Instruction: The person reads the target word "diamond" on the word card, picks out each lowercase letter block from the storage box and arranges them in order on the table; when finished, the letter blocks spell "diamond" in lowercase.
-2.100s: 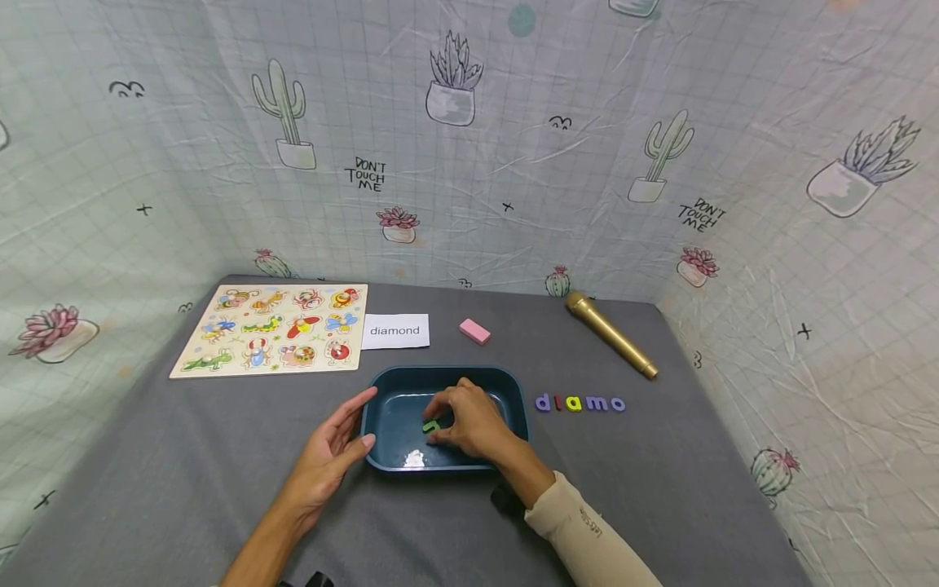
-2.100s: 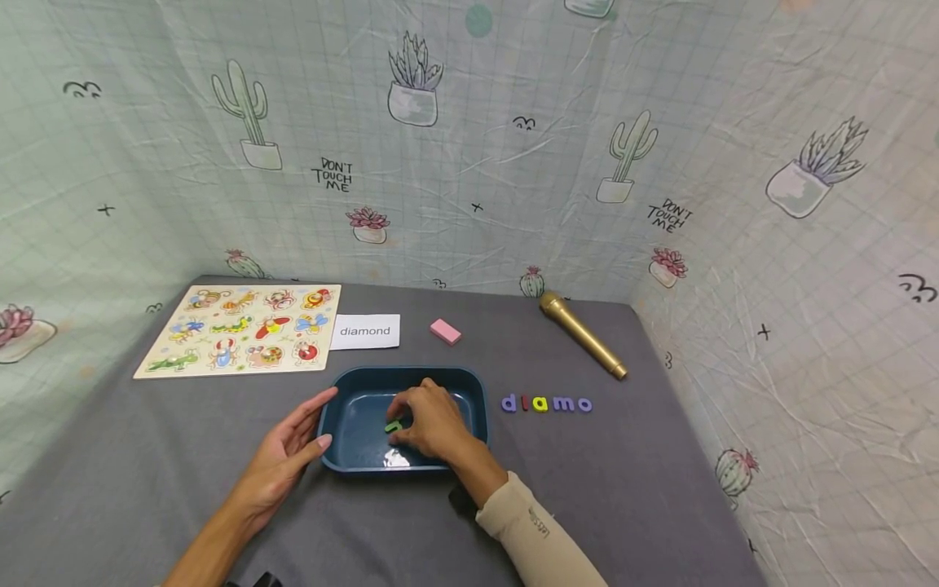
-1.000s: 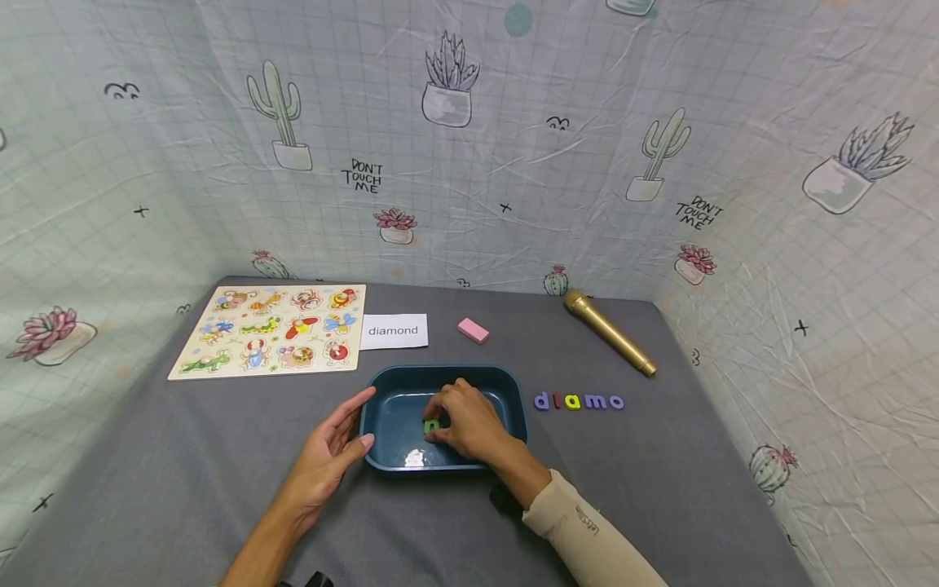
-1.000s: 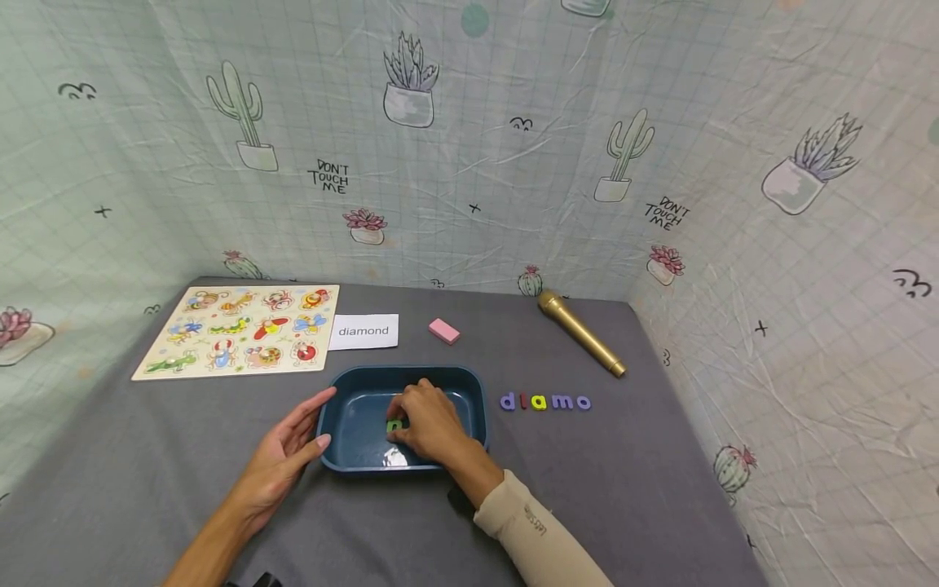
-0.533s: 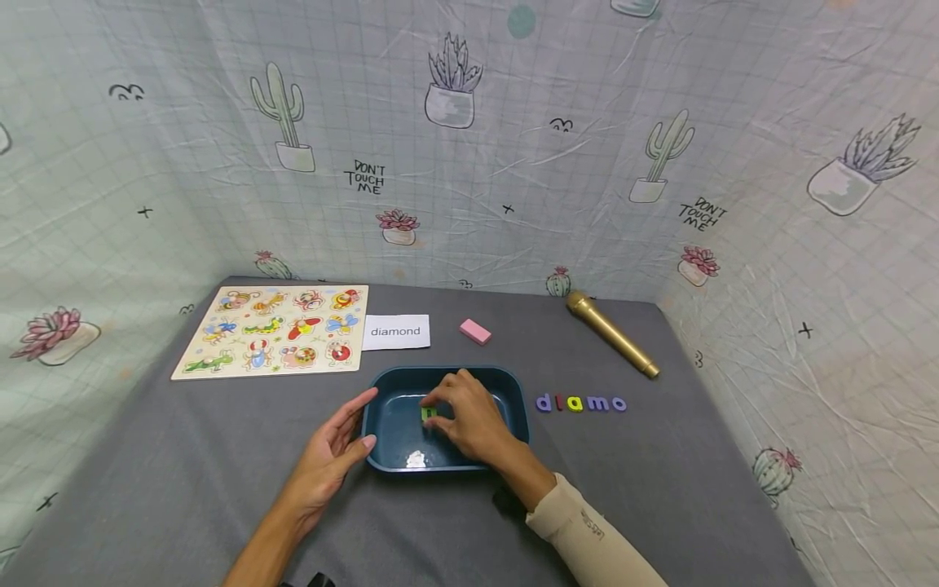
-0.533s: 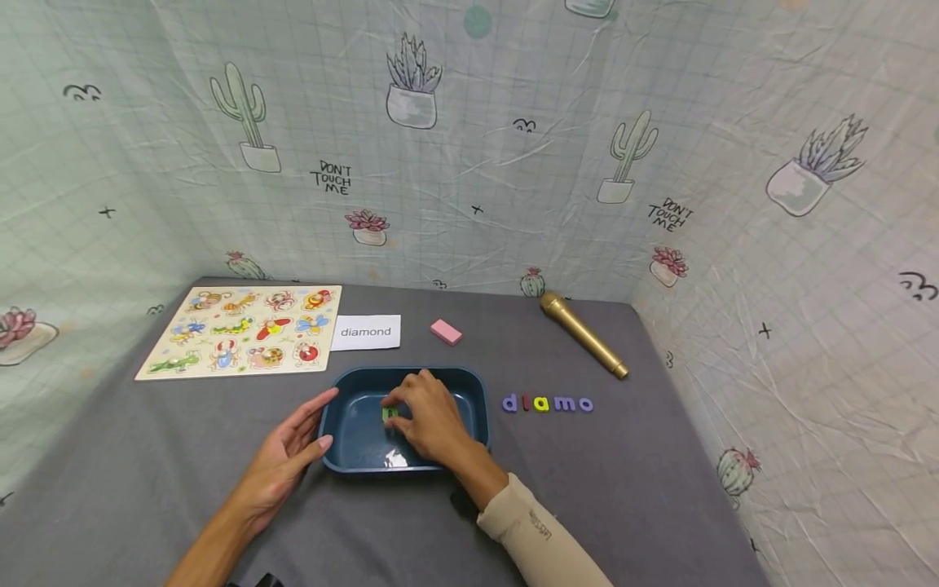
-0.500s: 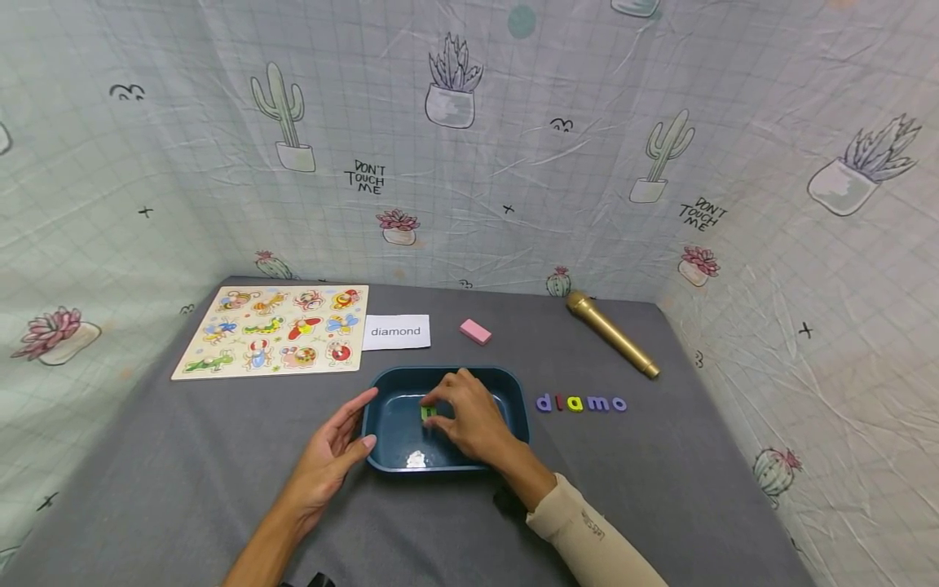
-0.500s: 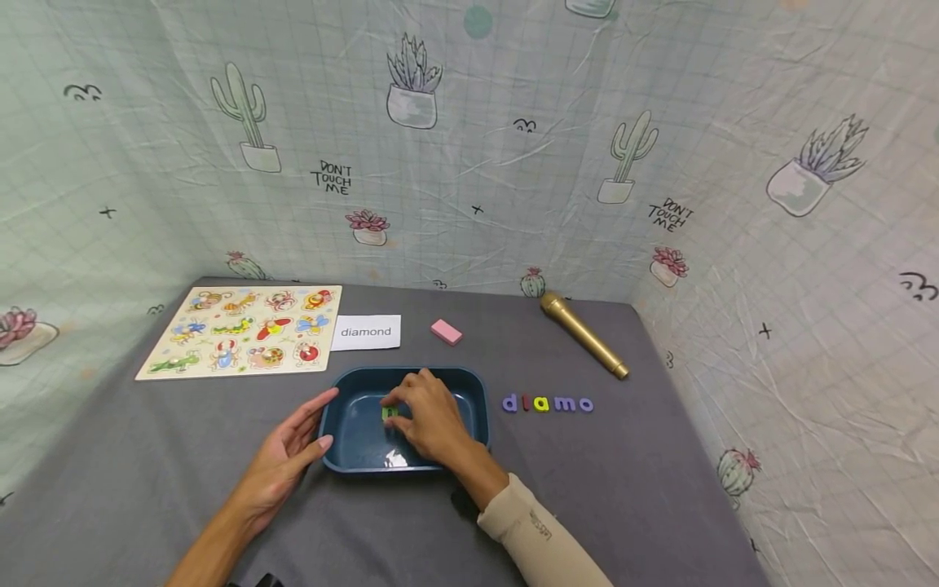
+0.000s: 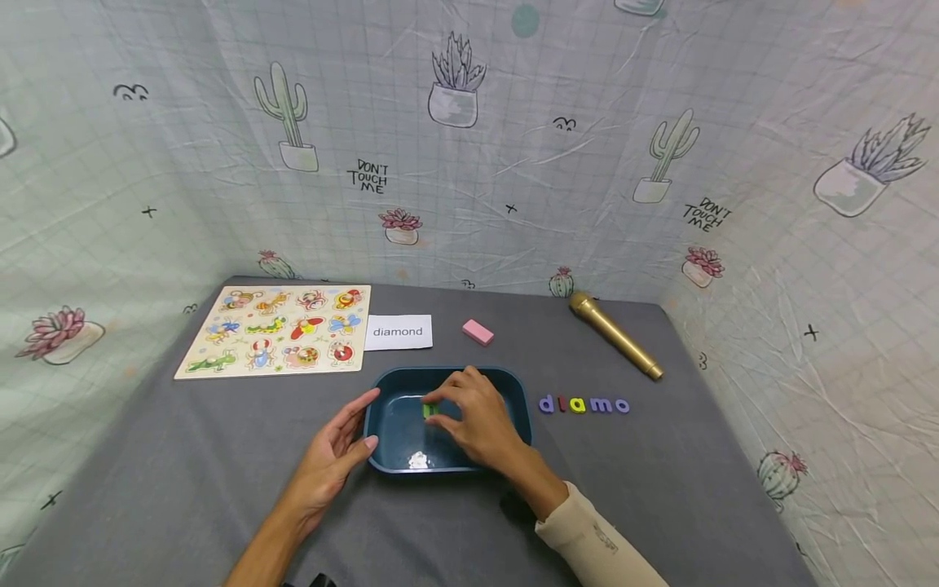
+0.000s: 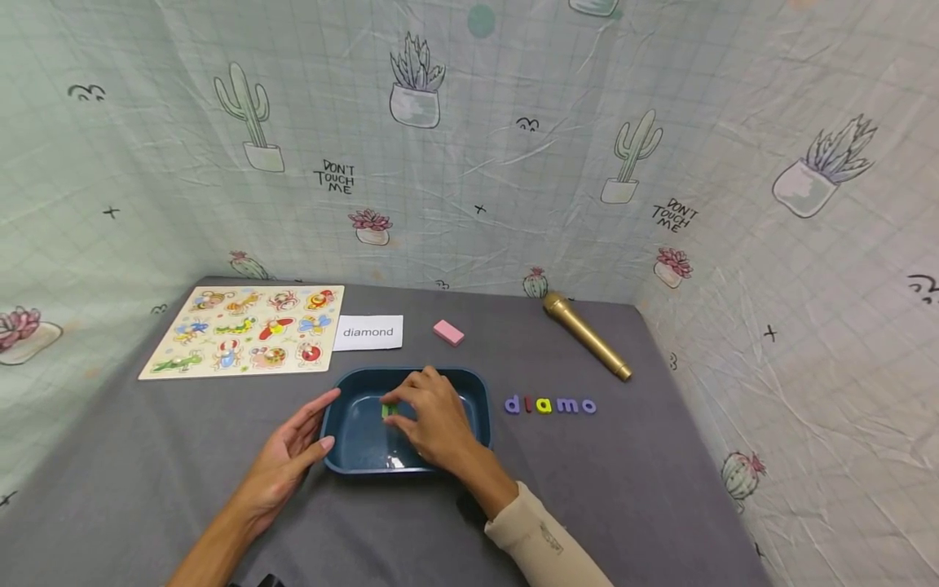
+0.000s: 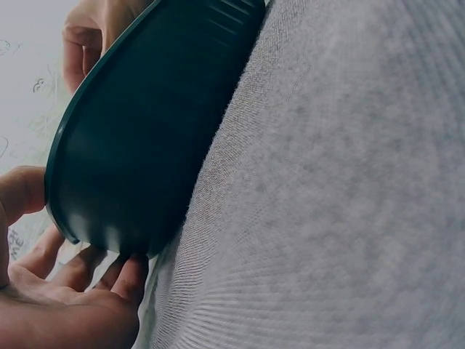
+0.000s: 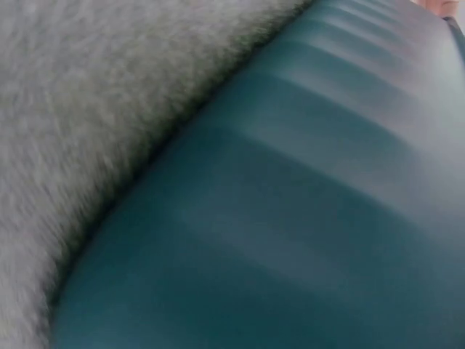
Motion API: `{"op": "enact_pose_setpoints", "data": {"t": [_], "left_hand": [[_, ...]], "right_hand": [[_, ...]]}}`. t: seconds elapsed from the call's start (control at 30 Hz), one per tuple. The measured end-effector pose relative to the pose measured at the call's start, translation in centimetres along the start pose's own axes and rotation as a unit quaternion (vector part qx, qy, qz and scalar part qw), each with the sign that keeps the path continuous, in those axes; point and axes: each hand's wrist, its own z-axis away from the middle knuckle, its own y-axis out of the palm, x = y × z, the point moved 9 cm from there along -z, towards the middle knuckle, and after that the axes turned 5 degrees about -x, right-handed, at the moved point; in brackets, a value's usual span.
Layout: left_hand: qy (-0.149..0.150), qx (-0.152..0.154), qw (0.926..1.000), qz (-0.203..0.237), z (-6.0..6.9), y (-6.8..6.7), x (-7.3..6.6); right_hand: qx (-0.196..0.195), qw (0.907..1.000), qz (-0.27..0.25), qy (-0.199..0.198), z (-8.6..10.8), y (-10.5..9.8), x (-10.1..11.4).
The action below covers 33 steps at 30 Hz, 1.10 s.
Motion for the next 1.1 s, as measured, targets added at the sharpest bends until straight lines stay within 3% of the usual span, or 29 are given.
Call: {"op": "enact_pose_setpoints", "data": {"t": [0.3, 0.8, 1.1], "left_hand": [[0.008, -0.003, 1.0, -0.002, 0.0, -0.1, -0.1], [0.015, 0.004, 0.9999, -0.002, 0.0, -0.1, 0.0], [-0.001, -0.002, 1.0, -0.005, 0.0, -0.1, 0.1]], "right_hand": [[-0.027, 0.9996, -0.011, -0.002, 0.3, -2.1, 0.2], [-0.049, 0.9984, -0.002, 0.027, 1.1, -5.4, -1.7], [-0.072, 0.9963, 0.007, 0.047, 2.1, -7.6, -3.7]]}}
